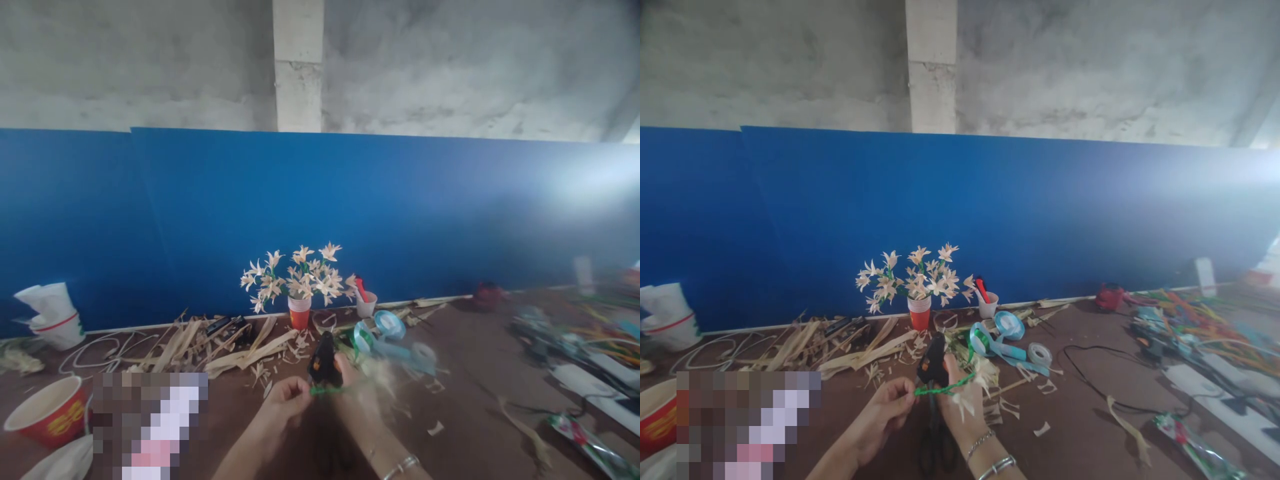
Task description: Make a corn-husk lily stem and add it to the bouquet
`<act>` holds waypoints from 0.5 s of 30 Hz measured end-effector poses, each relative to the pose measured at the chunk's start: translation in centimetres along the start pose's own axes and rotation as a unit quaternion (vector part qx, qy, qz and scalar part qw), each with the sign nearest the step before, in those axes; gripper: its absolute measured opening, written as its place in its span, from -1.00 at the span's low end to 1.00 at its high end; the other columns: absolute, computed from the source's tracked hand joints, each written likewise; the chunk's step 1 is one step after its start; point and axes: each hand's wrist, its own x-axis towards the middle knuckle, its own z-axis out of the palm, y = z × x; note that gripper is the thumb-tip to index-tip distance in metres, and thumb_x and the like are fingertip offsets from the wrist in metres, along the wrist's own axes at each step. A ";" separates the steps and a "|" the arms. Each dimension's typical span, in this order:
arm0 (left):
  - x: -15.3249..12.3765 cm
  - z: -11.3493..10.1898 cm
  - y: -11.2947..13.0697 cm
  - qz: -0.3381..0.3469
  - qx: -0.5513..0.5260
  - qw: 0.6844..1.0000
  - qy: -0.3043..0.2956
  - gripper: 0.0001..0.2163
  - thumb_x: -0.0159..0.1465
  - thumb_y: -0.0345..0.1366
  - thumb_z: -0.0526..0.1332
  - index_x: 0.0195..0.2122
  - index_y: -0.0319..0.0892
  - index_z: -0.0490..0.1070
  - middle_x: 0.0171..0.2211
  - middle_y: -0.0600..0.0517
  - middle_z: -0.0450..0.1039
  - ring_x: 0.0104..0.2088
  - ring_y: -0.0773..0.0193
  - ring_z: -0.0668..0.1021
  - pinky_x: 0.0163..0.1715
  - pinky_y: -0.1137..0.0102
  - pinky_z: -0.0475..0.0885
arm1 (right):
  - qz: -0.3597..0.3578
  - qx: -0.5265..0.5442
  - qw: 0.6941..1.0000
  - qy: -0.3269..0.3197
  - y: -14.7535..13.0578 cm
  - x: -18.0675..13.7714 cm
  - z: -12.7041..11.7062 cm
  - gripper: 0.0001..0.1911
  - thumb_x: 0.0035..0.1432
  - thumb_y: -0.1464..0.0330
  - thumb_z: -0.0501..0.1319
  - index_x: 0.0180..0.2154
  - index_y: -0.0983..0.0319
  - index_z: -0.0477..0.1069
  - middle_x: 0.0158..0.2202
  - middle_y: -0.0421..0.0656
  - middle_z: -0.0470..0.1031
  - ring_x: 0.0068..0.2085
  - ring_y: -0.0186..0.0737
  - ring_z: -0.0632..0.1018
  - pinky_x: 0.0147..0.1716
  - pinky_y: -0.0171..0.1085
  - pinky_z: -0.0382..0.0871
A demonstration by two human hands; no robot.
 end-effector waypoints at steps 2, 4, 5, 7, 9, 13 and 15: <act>-0.1 0.2 0.2 -0.002 -0.008 1.000 0.005 -0.70 -0.13 -0.16 0.39 -0.58 -0.23 0.32 -0.68 0.21 0.11 -0.69 0.54 0.03 -0.68 0.51 -0.14 | -0.008 -0.026 1.000 -0.005 -0.1 -0.1 0.0 -0.73 -0.06 0.45 0.09 -0.23 0.23 0.34 -0.39 -0.12 0.54 -0.38 -0.16 0.53 -0.37 -0.28 0.34; -0.2 0.3 0.3 0.002 -0.013 1.000 0.009 -0.70 -0.11 -0.17 0.39 -0.59 -0.23 0.30 -0.70 0.22 0.09 -0.69 0.54 0.01 -0.68 0.51 -0.15 | -0.012 -0.067 0.998 0.006 0.0 -0.2 0.4 -0.70 -0.06 0.46 0.11 -0.20 0.22 0.34 -0.34 -0.09 0.54 -0.36 -0.16 0.53 -0.36 -0.29 0.33; -0.2 0.4 0.3 0.005 -0.016 1.000 0.012 -0.71 -0.10 -0.18 0.38 -0.59 -0.23 0.30 -0.70 0.22 0.08 -0.69 0.54 0.00 -0.69 0.51 -0.16 | -0.015 -0.088 0.996 0.007 0.0 -0.2 0.6 -0.71 -0.05 0.45 0.11 -0.19 0.22 0.34 -0.33 -0.09 0.54 -0.36 -0.16 0.53 -0.37 -0.30 0.33; -0.2 0.3 0.2 0.010 -0.019 0.999 0.023 -0.72 -0.08 -0.19 0.37 -0.58 -0.22 0.29 -0.71 0.23 0.06 -0.70 0.54 -0.01 -0.69 0.52 -0.18 | -0.022 -0.115 0.993 0.003 0.2 -0.3 1.1 -0.74 0.00 0.42 0.11 -0.20 0.22 0.35 -0.36 -0.08 0.54 -0.38 -0.15 0.53 -0.42 -0.32 0.31; -0.2 0.3 0.0 0.008 -0.024 0.999 0.031 -0.72 -0.09 -0.21 0.37 -0.59 -0.22 0.28 -0.71 0.24 0.04 -0.71 0.55 -0.03 -0.70 0.52 -0.20 | -0.028 -0.122 0.992 -0.004 0.1 -0.4 1.3 -0.80 0.02 0.41 0.10 -0.25 0.22 0.37 -0.42 -0.09 0.54 -0.40 -0.16 0.53 -0.44 -0.33 0.28; 0.0 0.3 -0.5 0.013 -0.037 0.998 0.045 -0.72 -0.09 -0.20 0.38 -0.59 -0.22 0.28 -0.73 0.25 0.02 -0.71 0.56 -0.05 -0.71 0.53 -0.20 | -0.025 -0.113 0.993 -0.012 -0.5 -0.4 1.0 -0.85 0.01 0.44 0.11 -0.32 0.21 0.39 -0.42 -0.13 0.53 -0.40 -0.22 0.51 -0.45 -0.37 0.25; 0.1 0.3 -0.5 0.016 -0.038 0.998 0.049 -0.72 -0.09 -0.19 0.37 -0.60 -0.22 0.28 -0.73 0.24 0.02 -0.71 0.56 -0.05 -0.71 0.53 -0.21 | -0.026 -0.104 0.994 -0.011 -0.7 -0.5 0.9 -0.85 0.01 0.43 0.11 -0.32 0.20 0.40 -0.41 -0.14 0.53 -0.40 -0.24 0.51 -0.47 -0.39 0.24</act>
